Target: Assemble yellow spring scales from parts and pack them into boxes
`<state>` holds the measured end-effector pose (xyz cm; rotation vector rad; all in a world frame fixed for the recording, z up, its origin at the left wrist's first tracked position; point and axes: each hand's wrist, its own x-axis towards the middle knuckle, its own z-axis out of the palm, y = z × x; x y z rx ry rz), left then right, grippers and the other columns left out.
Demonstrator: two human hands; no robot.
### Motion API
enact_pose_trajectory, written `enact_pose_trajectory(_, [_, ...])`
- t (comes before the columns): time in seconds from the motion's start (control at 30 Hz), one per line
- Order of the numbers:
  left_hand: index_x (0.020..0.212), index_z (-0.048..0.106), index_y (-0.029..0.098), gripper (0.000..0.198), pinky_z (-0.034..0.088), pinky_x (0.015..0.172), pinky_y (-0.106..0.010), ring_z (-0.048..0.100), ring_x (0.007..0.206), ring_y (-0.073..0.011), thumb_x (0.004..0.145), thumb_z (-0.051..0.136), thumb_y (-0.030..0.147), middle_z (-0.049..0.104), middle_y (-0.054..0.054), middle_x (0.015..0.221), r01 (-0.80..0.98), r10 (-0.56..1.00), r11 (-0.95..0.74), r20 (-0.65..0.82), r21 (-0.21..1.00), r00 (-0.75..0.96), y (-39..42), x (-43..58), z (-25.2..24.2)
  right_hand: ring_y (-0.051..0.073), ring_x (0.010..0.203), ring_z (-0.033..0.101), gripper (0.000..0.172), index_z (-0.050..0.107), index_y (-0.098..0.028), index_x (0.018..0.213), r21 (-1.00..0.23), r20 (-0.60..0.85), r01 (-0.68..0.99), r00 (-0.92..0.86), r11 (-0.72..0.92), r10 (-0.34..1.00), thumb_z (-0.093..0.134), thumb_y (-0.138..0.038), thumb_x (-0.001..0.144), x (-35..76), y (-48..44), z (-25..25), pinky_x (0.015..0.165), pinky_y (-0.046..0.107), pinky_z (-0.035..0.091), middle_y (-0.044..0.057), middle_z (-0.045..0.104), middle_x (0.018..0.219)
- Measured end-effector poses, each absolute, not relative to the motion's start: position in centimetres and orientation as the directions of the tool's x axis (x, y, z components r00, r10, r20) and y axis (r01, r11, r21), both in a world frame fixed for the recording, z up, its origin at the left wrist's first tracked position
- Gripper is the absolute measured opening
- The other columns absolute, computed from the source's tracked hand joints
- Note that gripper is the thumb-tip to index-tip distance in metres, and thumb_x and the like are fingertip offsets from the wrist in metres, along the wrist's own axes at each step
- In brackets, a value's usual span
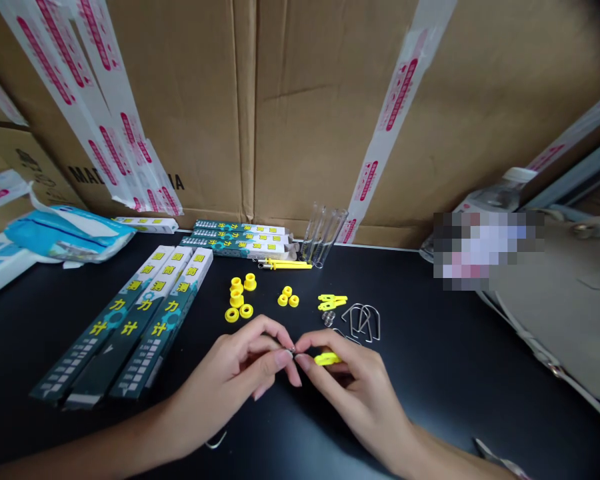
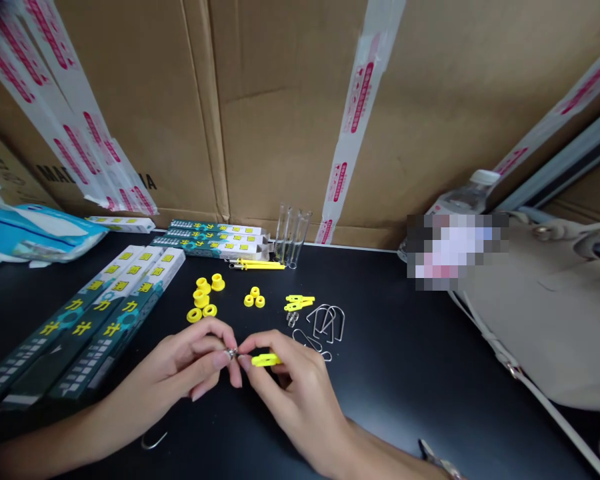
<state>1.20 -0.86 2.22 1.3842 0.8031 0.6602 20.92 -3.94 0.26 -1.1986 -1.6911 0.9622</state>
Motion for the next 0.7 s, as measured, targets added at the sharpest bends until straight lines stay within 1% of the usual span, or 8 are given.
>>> enact_pose_trajectory(0.1, [0.096, 0.053, 0.020, 0.023, 0.030, 0.050, -0.024, 0.041, 0.052, -0.0089, 0.098, 0.055, 0.043, 0.071, -0.001, 0.078, 0.088, 0.787, 0.089, -0.124, 0.992, 0.604, -0.9, 1.2, 2.3, 0.010, 0.057, 0.054, 0.016, 0.071, -0.023, 0.093, -0.930, 0.149, 0.307, -0.185, 0.201, 0.971, 0.061, -0.035, 0.095, 20.9, -3.9, 0.3, 0.049, 0.017, 0.043, -0.001, 0.068, 0.076])
enact_pose_trajectory(0.23, [0.096, 0.049, 0.021, 0.021, 0.029, 0.049, -0.023, 0.043, 0.050, -0.0083, 0.099, 0.053, 0.041, 0.071, -0.001, 0.078, 0.114, 0.766, 0.098, -0.148, 0.989, 0.626, -1.0, 1.3, 2.5, 0.007, 0.046, 0.041, 0.024, 0.071, -0.019, 0.089, -0.955, 0.065, 0.272, -0.188, 0.115, 0.980, 0.061, -0.040, 0.093, 20.9, -4.0, 0.8, 0.041, 0.020, 0.031, -0.002, 0.064, 0.066])
enact_pose_trajectory(0.3, [0.096, 0.049, 0.021, 0.021, 0.029, 0.049, -0.023, 0.043, 0.049, -0.0079, 0.099, 0.052, 0.042, 0.070, 0.000, 0.077, 0.121, 0.773, 0.100, -0.154, 0.988, 0.616, -0.9, 1.3, 2.6, 0.006, 0.044, 0.034, 0.027, 0.071, -0.018, 0.088, -0.961, 0.041, 0.263, -0.190, 0.091, 0.981, 0.062, -0.042, 0.092, 20.9, -4.0, 1.0, 0.040, 0.021, 0.025, -0.001, 0.062, 0.065])
enact_pose_trajectory(0.37, [0.096, 0.049, 0.020, 0.024, 0.028, 0.047, -0.022, 0.044, 0.047, -0.0068, 0.099, 0.051, 0.044, 0.069, 0.000, 0.075, 0.123, 0.780, 0.111, -0.163, 0.986, 0.605, -0.8, 1.3, 2.5, 0.006, 0.043, 0.030, 0.028, 0.071, -0.017, 0.089, -0.961, 0.035, 0.263, -0.198, 0.088, 0.980, 0.062, -0.044, 0.092, 20.9, -3.9, 1.1, 0.040, 0.022, 0.021, -0.002, 0.060, 0.063])
enact_pose_trajectory(0.47, [0.096, 0.048, 0.020, 0.027, 0.025, 0.041, -0.019, 0.045, 0.039, -0.0046, 0.098, 0.052, 0.047, 0.070, -0.001, 0.075, 0.080, 0.754, 0.179, -0.189, 0.981, 0.629, -0.7, 1.4, 1.9, 0.007, 0.043, 0.028, 0.031, 0.070, -0.017, 0.087, -0.960, 0.027, 0.268, -0.193, 0.079, 0.981, 0.062, -0.047, 0.091, 21.0, -3.7, 0.9, 0.040, 0.023, 0.019, -0.002, 0.056, 0.059])
enact_pose_trajectory(0.57, [0.098, 0.046, 0.021, 0.028, 0.025, 0.036, -0.016, 0.052, 0.037, -0.0044, 0.099, 0.051, 0.049, 0.074, -0.003, 0.080, 0.001, 0.725, 0.263, -0.199, 0.965, 0.660, -0.7, 1.5, 1.2, 0.007, 0.044, 0.024, 0.036, 0.069, -0.017, 0.085, -0.970, -0.043, 0.242, -0.202, 0.008, 0.978, 0.063, -0.052, 0.089, 21.0, -3.4, 0.8, 0.041, 0.024, 0.015, -0.004, 0.049, 0.055])
enact_pose_trajectory(0.63, [0.098, 0.046, 0.022, 0.029, 0.027, 0.035, -0.014, 0.058, 0.038, -0.0060, 0.096, 0.057, 0.048, 0.075, -0.003, 0.082, -0.031, 0.727, 0.293, -0.201, 0.956, 0.657, -0.8, 1.7, 0.9, 0.006, 0.045, 0.021, 0.039, 0.068, -0.017, 0.086, -0.978, -0.101, 0.201, -0.228, -0.054, 0.968, 0.063, -0.056, 0.088, 20.9, -3.2, 0.9, 0.042, 0.024, 0.012, -0.005, 0.045, 0.054])
enact_pose_trajectory(0.7, [0.096, 0.047, 0.021, 0.034, 0.032, 0.036, -0.013, 0.064, 0.043, -0.0086, 0.087, 0.071, 0.043, 0.074, -0.002, 0.080, -0.038, 0.746, 0.295, -0.206, 0.955, 0.633, -0.8, 1.9, 0.8, 0.006, 0.046, 0.018, 0.041, 0.067, -0.016, 0.086, -0.982, -0.139, 0.155, -0.239, -0.104, 0.961, 0.066, -0.057, 0.086, 20.9, -3.0, 0.9, 0.042, 0.024, 0.011, -0.007, 0.041, 0.054])
